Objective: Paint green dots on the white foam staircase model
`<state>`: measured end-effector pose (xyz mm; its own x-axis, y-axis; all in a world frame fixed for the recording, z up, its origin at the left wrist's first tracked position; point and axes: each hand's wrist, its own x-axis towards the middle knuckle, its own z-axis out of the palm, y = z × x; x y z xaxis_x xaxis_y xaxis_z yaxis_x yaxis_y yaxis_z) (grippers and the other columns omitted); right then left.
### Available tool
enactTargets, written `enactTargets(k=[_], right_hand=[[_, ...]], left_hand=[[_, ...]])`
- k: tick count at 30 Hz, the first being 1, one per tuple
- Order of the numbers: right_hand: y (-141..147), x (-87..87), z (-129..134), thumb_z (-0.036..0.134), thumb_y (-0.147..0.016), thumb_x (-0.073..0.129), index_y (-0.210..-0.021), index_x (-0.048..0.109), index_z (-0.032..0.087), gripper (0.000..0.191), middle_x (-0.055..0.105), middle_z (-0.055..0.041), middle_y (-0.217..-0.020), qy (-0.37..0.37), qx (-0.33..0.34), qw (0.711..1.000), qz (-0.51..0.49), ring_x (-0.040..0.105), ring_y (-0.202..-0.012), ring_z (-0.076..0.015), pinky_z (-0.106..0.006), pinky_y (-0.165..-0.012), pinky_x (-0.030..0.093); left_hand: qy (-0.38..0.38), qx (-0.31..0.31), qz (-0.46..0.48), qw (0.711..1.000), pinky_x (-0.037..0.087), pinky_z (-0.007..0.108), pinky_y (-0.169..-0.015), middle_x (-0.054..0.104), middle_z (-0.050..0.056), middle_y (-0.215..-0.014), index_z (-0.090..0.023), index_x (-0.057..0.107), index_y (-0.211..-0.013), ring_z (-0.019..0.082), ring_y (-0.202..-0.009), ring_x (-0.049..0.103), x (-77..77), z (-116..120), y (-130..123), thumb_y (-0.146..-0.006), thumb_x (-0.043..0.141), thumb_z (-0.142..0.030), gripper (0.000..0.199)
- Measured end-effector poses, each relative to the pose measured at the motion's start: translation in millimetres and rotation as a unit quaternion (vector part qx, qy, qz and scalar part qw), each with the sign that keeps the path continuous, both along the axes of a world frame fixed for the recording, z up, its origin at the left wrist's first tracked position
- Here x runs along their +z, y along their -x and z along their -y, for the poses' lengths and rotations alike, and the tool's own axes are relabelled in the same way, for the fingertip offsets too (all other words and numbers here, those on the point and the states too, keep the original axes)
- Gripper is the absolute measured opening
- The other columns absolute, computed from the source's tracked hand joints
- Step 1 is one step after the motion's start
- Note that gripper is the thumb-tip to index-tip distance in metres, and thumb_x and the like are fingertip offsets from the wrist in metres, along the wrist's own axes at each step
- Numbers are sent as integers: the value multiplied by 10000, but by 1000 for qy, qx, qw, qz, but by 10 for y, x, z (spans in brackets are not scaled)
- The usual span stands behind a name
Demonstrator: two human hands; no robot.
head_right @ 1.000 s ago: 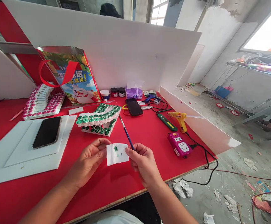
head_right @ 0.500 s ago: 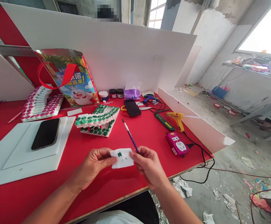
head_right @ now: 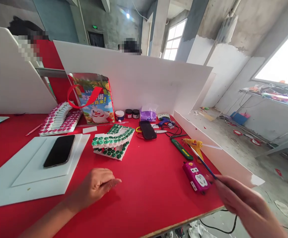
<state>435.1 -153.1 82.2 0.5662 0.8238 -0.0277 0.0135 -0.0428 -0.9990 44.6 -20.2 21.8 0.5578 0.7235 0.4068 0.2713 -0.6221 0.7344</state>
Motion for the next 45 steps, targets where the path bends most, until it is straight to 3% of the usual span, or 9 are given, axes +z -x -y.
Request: enactTargets(k=[2,5,7,10,16,27,33,38,45], right_hand=[[369,85,-551,501,-613,902,-884,825,229,392,729,-152,-852,37,41,995,84,606,-602,-162,-303,-473,430],[924,94,-1482,578,-799,692,-973,803,193,437,680,-64,-709,3,100,961,259,594,-604,-180,-293,-504,454],[1238,39,-2089,397,-949,507,-1058,783,161,379,720,-67,-779,9,138,895,425,653,-713,-200,-299,-617,509],[1602,-62,-2877,182,-947,498,-1120,775,168,327,758,-109,-1048,15,168,851,498,679,-998,-234,-318,-869,508],[2064,-232,-3824,178,-997,518,-1167,724,174,267,684,-132,-1221,56,201,781,588,658,-1096,-224,-339,-939,509],[2372,-428,-4180,356,-983,627,-1269,620,180,335,632,-101,-1293,83,209,703,675,652,-1100,-234,-450,-927,568],[2423,-420,-4225,356,-983,627,-1271,618,181,337,632,-100,-1295,85,208,689,689,651,-1102,-235,-453,-929,567],[2393,-412,-4193,328,-981,626,-1239,641,177,299,645,-99,-1272,70,212,701,677,637,-1128,-245,-463,-956,544],[2198,-244,-3929,139,-947,509,-1276,672,151,367,638,-187,-1262,-10,173,767,618,568,-1193,-327,-444,-993,468]], left_hand=[[-117,-4,-22,993,182,286,-490,389,-35,-439,-185,436,-497,93,-434,292,-98,-37,8,-1013,513,-359,549],[-194,-16,-58,979,178,294,-500,414,-30,-458,-190,448,-532,100,-437,299,-186,-63,33,-1039,461,-320,524],[-217,-26,-69,973,198,292,-503,446,-21,-461,-190,478,-543,104,-431,327,-199,-67,43,-1051,432,-323,527],[-237,-37,-82,967,229,290,-502,493,-4,-470,-184,520,-548,110,-435,359,-199,-67,49,-1055,417,-328,538],[-223,-22,-73,972,253,291,-497,518,3,-478,-185,547,-565,116,-448,378,-239,-85,60,-1051,426,-306,515],[-158,-32,-50,986,250,313,-512,498,-5,-501,-204,560,-598,122,-458,386,-443,-145,52,-1024,505,-329,447],[-169,-17,-24,985,233,301,-504,499,-29,-481,-190,492,-580,103,-442,361,-325,-144,26,-1048,461,-291,480],[-164,-1,3,986,229,305,-518,512,-41,-492,-187,477,-603,100,-454,365,-294,-132,15,-1057,447,-277,463],[-173,6,-5,985,214,291,-495,410,-50,-465,-190,374,-568,99,-448,311,-268,-143,32,-1071,404,-312,518]])
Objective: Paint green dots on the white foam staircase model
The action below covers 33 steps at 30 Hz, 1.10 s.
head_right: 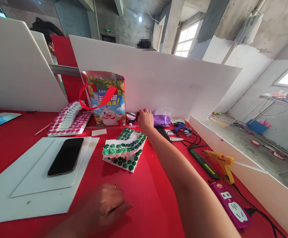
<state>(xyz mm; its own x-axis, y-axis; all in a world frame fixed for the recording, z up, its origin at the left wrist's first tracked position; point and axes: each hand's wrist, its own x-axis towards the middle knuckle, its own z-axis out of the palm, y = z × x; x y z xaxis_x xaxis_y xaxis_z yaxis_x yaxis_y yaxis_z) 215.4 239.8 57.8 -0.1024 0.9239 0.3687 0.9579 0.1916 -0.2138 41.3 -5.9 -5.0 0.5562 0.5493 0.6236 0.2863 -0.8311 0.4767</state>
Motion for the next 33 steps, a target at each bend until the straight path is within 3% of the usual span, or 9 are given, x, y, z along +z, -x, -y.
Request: enactTargets(k=[3,7,9,12,14,17,20,24,33], right_hand=[[-147,71,467,157,-958,467,-1277,659,130,374,657,-175,-1218,-38,34,997,-49,591,-1157,-302,-424,-983,485],[-323,46,1354,135,-927,443,-1154,692,211,345,689,-109,-1136,-97,124,975,-157,642,-1046,-245,-366,-878,525],[-370,-33,1731,200,-937,474,-1113,689,226,278,694,-98,-1121,-109,129,949,-268,656,-988,-229,-341,-788,531],[-367,-195,2045,334,-941,516,-1129,664,227,262,718,-101,-1103,-59,56,907,-414,672,-967,-231,-360,-787,538],[-326,-295,2100,451,-912,555,-1155,636,214,348,726,-116,-1104,-12,20,874,-486,678,-969,-247,-393,-808,543],[-246,-395,2078,613,-841,606,-1169,602,203,525,727,-128,-1086,63,-2,832,-552,689,-951,-271,-416,-786,557],[-203,-447,2043,700,-774,646,-1085,612,210,582,721,-112,-1020,121,-14,789,-602,700,-915,-276,-410,-760,571],[-230,-488,2009,705,-748,684,-960,634,213,539,699,-82,-917,129,-25,748,-651,704,-819,-248,-381,-712,584],[-317,-498,1968,712,-758,683,-994,587,200,572,670,-50,-908,133,-12,732,-668,688,-658,-177,-307,-563,564]], left_hand=[[-9,11,-6,1000,204,291,-490,384,-50,-479,-195,357,-581,101,-457,300,34,-6,11,-1078,373,-320,513],[1,21,49,999,193,300,-499,330,-58,-489,-195,327,-571,96,-467,291,73,17,46,-1037,465,-313,500],[63,72,123,988,214,292,-503,337,-58,-494,-192,339,-557,91,-467,315,92,21,107,-987,550,-343,502],[148,215,241,935,302,263,-527,386,-50,-529,-209,372,-580,103,-491,373,116,-42,272,-1008,483,-369,471],[179,321,313,876,379,252,-581,473,-34,-615,-224,429,-663,123,-568,456,120,-140,392,-1022,420,-391,397],[216,366,339,839,479,277,-676,649,22,-852,-221,540,-902,170,-764,616,91,-307,472,-886,591,-413,199],[264,340,327,841,530,316,-721,715,63,-954,-203,584,-1016,203,-826,683,32,-405,373,-715,731,-375,377],[293,322,330,837,547,333,-706,738,70,-940,-197,555,-1146,198,-754,694,-20,-443,141,-677,759,-365,539],[277,358,338,825,570,351,-713,754,74,-888,-167,503,-1331,261,-812,743,-38,-558,0,-709,749,-276,678]])
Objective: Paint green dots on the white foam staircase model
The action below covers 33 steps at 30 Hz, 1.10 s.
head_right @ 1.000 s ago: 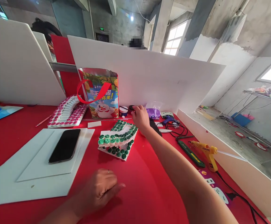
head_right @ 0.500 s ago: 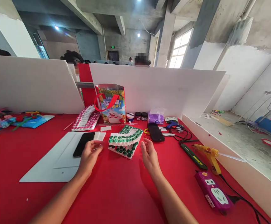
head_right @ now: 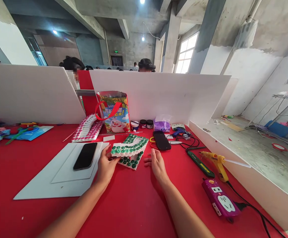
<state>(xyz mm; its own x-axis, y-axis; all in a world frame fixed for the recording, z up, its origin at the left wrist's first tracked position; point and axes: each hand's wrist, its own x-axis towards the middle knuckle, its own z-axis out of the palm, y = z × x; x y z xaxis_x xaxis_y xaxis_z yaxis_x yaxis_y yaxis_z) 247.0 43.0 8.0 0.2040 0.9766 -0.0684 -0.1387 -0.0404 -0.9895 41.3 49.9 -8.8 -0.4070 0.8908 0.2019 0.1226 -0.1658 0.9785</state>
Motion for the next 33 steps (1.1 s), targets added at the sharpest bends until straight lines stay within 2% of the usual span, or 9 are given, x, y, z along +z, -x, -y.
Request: enactTargets(k=[4,8,13,18,23,26,30,33], right_hand=[[-4,-18,-2,709,-798,641,-986,582,206,541,670,-55,-939,-7,3,1000,-2,689,-658,-173,-303,-550,561],[-28,-50,-25,700,-811,629,-999,603,209,526,685,-66,-914,-7,0,1000,-8,708,-714,-209,-323,-570,578],[-72,-68,-63,673,-841,628,-993,652,188,509,702,-128,-1049,8,4,999,-31,729,-936,-273,-367,-727,624],[-108,-37,-101,615,-938,542,-1041,652,144,495,704,-198,-1132,49,33,994,-86,724,-1061,-300,-426,-895,613],[-124,-29,-139,547,-988,499,-1065,649,114,464,708,-223,-1112,76,33,989,-122,725,-1073,-301,-465,-964,587],[-118,-36,-144,528,-982,533,-1081,661,129,431,686,-212,-1208,70,26,989,-131,701,-1133,-291,-435,-994,576],[-125,-27,-165,514,-1009,486,-1153,646,140,432,645,-198,-1322,75,25,986,-145,681,-1174,-251,-381,-1024,554],[-152,2,-190,527,-1033,413,-1158,651,131,478,681,-203,-1265,96,43,981,-161,699,-1133,-234,-371,-1030,539]], left_hand=[[-7,1,-24,1000,587,381,-776,762,84,-933,-181,499,-1381,280,-890,750,19,82,84,-746,741,-265,684],[-24,3,-37,999,588,400,-860,755,109,-1048,-196,460,-1432,287,-1005,737,107,205,181,-784,726,-282,705],[-66,-5,-71,995,581,351,-871,730,121,-1137,-194,419,-1481,263,-1071,716,265,345,270,-820,695,-313,726],[-89,-17,-155,984,565,364,-901,747,97,-1066,-192,424,-1494,251,-1038,719,430,397,385,-834,648,-290,704],[-132,-52,-266,953,566,381,-938,764,81,-1071,-206,491,-1448,250,-1026,732,637,400,489,-854,590,-233,603],[-170,-85,-322,927,577,376,-943,756,93,-1145,-211,486,-1453,254,-1050,733,778,427,490,-886,578,-226,575],[-238,-122,-363,892,559,363,-984,773,75,-1057,-207,465,-1478,232,-1013,745,969,466,429,-916,522,-141,569],[-263,-155,-371,877,556,349,-979,768,76,-1086,-211,447,-1495,219,-1017,739,1107,447,378,-914,490,-103,593]])
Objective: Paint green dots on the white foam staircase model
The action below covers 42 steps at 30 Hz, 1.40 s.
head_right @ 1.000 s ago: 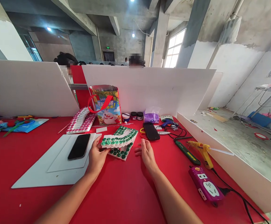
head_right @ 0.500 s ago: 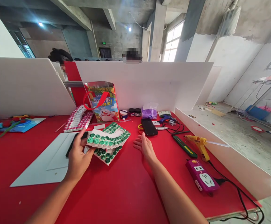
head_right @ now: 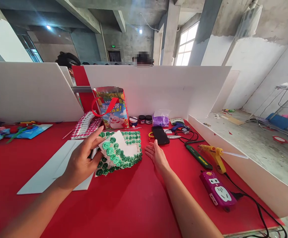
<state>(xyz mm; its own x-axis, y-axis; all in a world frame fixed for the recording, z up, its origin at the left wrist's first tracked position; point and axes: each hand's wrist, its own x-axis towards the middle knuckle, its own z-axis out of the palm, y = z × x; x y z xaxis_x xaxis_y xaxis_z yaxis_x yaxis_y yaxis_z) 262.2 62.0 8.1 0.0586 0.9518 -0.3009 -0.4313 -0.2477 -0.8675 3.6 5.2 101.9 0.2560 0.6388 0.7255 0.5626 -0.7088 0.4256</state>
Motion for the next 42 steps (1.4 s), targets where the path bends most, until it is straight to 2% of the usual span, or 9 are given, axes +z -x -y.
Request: enactTargets(k=[4,10,15,17,21,26,32,35,42], right_hand=[[-42,67,5,558,-1042,343,-1024,698,125,560,750,-193,-1096,20,44,999,-25,742,-966,-214,-344,-947,560],[-72,193,80,584,-1052,263,-924,729,107,679,768,-130,-843,85,162,980,-77,715,-659,-174,-287,-635,563],[-57,203,127,563,-1038,381,-846,731,125,592,770,-96,-791,104,231,966,-54,685,-589,-146,-237,-559,539],[-52,191,146,503,-1034,441,-912,748,115,510,787,-108,-849,99,254,961,-38,711,-637,-155,-234,-581,550],[-44,195,191,392,-989,548,-1047,753,112,352,797,-135,-1025,87,289,953,-33,761,-803,-202,-289,-733,594],[-47,207,211,362,-971,551,-1058,741,111,326,797,-141,-1036,100,294,949,-56,774,-892,-235,-359,-866,594],[-67,157,205,239,-903,609,-1014,740,140,198,805,-95,-973,84,295,949,-75,771,-835,-199,-313,-834,587],[-69,122,201,196,-882,611,-1044,743,141,216,806,-87,-975,72,303,947,-81,766,-859,-199,-313,-818,582],[-107,32,138,198,-841,688,-1101,736,130,273,799,-104,-1018,54,309,947,-66,758,-929,-220,-333,-878,558]], left_hand=[[38,-44,33,998,556,329,-954,754,74,-1130,-223,415,-1518,201,-1024,720,144,-131,-45,-903,509,-106,632],[180,-101,100,973,539,353,-956,754,63,-1033,-191,463,-1480,223,-1033,707,260,-509,-29,-840,675,-249,677],[294,-150,139,934,570,300,-758,761,50,-913,-163,472,-1473,210,-857,724,250,-795,55,-735,792,-361,828],[315,-158,148,924,568,276,-703,763,40,-884,-183,507,-1448,207,-830,729,216,-841,75,-702,824,-377,833],[323,-170,162,917,561,257,-638,768,39,-861,-204,559,-1410,204,-786,732,101,-840,64,-695,834,-396,790],[346,-185,195,899,560,259,-650,762,37,-855,-184,551,-1412,204,-791,729,-88,-842,17,-701,829,-380,788],[381,-193,216,878,538,243,-623,755,15,-821,-181,573,-1391,165,-706,701,-253,-896,-12,-682,833,-318,768],[397,-207,218,867,526,233,-615,765,16,-834,-184,568,-1396,158,-698,697,-296,-926,-32,-672,842,-295,782],[422,-228,244,843,547,276,-736,786,74,-983,-169,597,-1358,216,-878,733,-331,-1011,-74,-636,892,-277,788]])
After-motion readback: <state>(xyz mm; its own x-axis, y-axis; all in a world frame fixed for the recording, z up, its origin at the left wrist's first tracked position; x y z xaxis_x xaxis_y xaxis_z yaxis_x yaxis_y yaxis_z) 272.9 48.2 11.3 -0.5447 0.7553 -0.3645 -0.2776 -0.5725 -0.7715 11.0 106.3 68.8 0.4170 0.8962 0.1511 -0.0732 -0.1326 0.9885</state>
